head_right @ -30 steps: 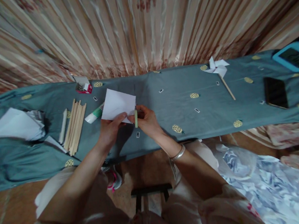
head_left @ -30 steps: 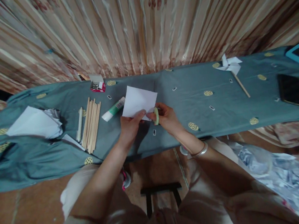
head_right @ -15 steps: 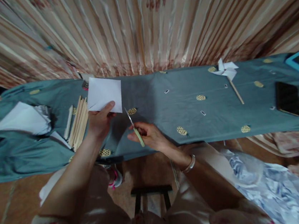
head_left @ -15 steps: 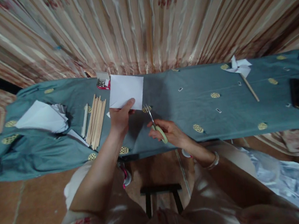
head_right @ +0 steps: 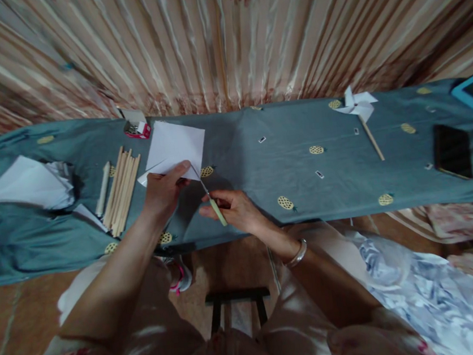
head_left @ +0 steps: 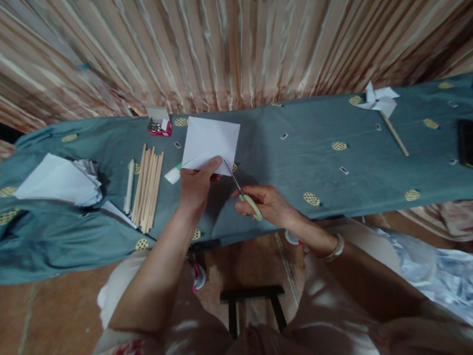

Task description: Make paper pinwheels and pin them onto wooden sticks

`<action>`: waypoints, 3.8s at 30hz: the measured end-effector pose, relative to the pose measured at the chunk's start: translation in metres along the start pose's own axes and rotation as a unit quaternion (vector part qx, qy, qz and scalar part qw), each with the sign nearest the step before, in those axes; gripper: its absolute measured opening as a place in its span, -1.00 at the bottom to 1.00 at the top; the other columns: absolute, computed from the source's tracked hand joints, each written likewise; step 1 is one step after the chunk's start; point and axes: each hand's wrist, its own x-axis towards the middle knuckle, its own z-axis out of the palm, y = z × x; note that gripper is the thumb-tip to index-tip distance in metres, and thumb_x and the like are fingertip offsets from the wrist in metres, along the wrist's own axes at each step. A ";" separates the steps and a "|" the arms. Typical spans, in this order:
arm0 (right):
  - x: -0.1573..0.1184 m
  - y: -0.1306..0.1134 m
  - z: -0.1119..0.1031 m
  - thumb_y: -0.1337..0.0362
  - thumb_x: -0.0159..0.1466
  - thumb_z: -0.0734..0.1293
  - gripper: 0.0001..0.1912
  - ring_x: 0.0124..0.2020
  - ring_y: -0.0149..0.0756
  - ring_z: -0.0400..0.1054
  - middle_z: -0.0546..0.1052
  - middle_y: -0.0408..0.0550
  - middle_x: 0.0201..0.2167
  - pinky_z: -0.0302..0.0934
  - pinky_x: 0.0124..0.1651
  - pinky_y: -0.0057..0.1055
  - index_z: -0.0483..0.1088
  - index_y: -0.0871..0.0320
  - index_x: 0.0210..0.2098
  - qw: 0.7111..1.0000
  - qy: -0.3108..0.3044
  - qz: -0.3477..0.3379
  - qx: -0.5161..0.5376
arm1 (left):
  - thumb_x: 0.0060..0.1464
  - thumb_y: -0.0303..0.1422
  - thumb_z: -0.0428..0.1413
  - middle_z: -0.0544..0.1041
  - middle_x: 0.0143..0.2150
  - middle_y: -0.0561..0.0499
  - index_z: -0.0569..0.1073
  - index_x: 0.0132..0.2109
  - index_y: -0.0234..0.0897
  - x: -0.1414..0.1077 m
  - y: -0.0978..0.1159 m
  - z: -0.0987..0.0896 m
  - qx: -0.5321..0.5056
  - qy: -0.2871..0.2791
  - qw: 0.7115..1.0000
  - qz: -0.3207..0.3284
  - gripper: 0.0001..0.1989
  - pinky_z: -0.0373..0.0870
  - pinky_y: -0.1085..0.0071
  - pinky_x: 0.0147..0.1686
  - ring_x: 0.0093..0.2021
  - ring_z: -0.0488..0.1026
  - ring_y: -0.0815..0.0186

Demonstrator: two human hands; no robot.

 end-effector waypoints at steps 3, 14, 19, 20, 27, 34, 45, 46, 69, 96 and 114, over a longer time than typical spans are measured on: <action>0.000 -0.001 0.000 -0.06 -0.03 0.52 -0.49 -0.55 -0.48 0.30 0.44 -0.23 -0.60 0.14 -0.52 -0.54 0.52 0.17 -0.23 1.000 0.004 0.004 0.004 | -0.31 -0.30 0.37 0.54 -0.48 0.06 0.53 -0.47 -0.29 0.000 0.000 0.000 0.005 -0.001 1.000 0.000 -0.77 0.34 0.50 -0.55 -0.54 0.39 0.42; 0.003 0.002 0.002 -0.08 -0.05 0.54 -0.46 -0.56 -0.48 0.29 0.42 -0.24 -0.62 0.18 -0.50 -0.53 0.54 0.18 -0.23 1.000 0.011 0.001 0.018 | -0.27 -0.28 0.33 0.52 -0.51 0.06 0.50 -0.51 -0.30 -0.003 0.002 0.001 0.036 0.004 0.999 -0.001 -0.79 0.34 0.50 -0.55 -0.56 0.36 0.44; 0.003 0.001 0.002 -0.09 -0.08 0.55 -0.45 -0.56 -0.49 0.31 0.44 -0.24 -0.60 0.23 -0.47 -0.52 0.54 0.18 -0.24 1.000 0.008 0.006 0.024 | -0.27 -0.26 0.33 0.54 -0.49 0.05 0.51 -0.45 -0.28 -0.003 0.003 -0.001 0.041 -0.016 0.999 -0.014 -0.77 0.38 0.51 -0.52 -0.52 0.39 0.41; 0.003 0.001 0.002 -0.09 -0.08 0.55 -0.45 -0.56 -0.49 0.31 0.45 -0.24 -0.60 0.24 -0.47 -0.52 0.54 0.18 -0.24 1.000 0.007 0.006 0.024 | -0.27 -0.27 0.33 0.55 -0.48 0.06 0.52 -0.44 -0.28 -0.002 0.003 -0.002 0.040 -0.022 0.999 -0.018 -0.77 0.38 0.51 -0.51 -0.52 0.39 0.41; 0.004 0.000 0.003 -0.06 -0.07 0.55 -0.49 -0.57 -0.49 0.32 0.44 -0.25 -0.62 0.24 -0.48 -0.52 0.54 0.17 -0.27 1.000 0.006 0.002 0.030 | -0.28 -0.34 0.33 0.56 -0.46 0.09 0.54 -0.39 -0.26 -0.002 0.003 -0.003 0.000 -0.051 0.999 -0.014 -0.78 0.38 0.49 -0.52 -0.52 0.44 0.40; 0.005 0.002 0.004 -0.06 -0.10 0.57 -0.46 -0.56 -0.49 0.33 0.48 -0.23 -0.59 0.22 -0.49 -0.52 0.52 0.18 -0.26 0.998 0.014 0.017 0.052 | -0.28 -0.32 0.32 0.58 -0.43 0.06 0.55 -0.38 -0.24 -0.001 0.002 -0.001 0.012 -0.042 0.999 -0.008 -0.78 0.41 0.45 -0.50 -0.49 0.46 0.36; 0.006 0.002 0.005 -0.02 -0.14 0.59 -0.48 -0.58 -0.49 0.32 0.47 -0.24 -0.61 0.24 -0.49 -0.50 0.54 0.18 -0.29 0.997 0.021 0.019 0.068 | -0.30 -0.30 0.32 0.58 -0.44 0.07 0.54 -0.37 -0.26 -0.001 0.003 -0.002 0.020 -0.036 0.999 -0.007 -0.75 0.42 0.47 -0.49 -0.47 0.47 0.35; 0.006 0.001 0.005 -0.01 -0.14 0.59 -0.49 -0.59 -0.49 0.32 0.47 -0.24 -0.62 0.24 -0.49 -0.50 0.54 0.18 -0.31 0.997 0.019 0.020 0.069 | -0.30 -0.29 0.33 0.57 -0.44 0.07 0.54 -0.37 -0.27 -0.001 0.003 -0.002 0.022 -0.036 0.999 -0.007 -0.74 0.42 0.47 -0.49 -0.47 0.47 0.35; 0.006 -0.002 0.005 -0.01 -0.15 0.59 -0.51 -0.60 -0.50 0.31 0.46 -0.25 -0.65 0.24 -0.49 -0.50 0.54 0.17 -0.34 0.997 0.023 0.025 0.076 | -0.27 -0.32 0.32 0.57 -0.42 0.04 0.54 -0.38 -0.26 -0.003 0.001 -0.001 0.026 -0.048 0.999 -0.001 -0.78 0.41 0.46 -0.50 -0.47 0.45 0.36; 0.006 -0.008 0.003 -0.02 -0.17 0.59 -0.52 -0.64 -0.52 0.30 0.45 -0.27 -0.69 0.21 -0.53 -0.53 0.49 0.19 -0.41 0.997 0.030 0.027 0.067 | -0.30 -0.30 0.35 0.59 -0.42 0.03 0.55 -0.34 -0.34 -0.005 0.000 0.000 0.018 -0.065 0.998 -0.011 -0.70 0.42 0.48 -0.52 -0.47 0.46 0.35; 0.005 -0.011 0.004 0.01 -0.20 0.60 -0.52 -0.65 -0.53 0.28 0.45 -0.27 -0.69 0.18 -0.54 -0.54 0.50 0.19 -0.41 0.996 0.037 0.035 0.075 | -0.29 -0.33 0.35 0.59 -0.41 0.03 0.55 -0.34 -0.32 -0.007 0.000 -0.001 0.019 -0.075 0.997 -0.013 -0.72 0.43 0.49 -0.52 -0.47 0.47 0.35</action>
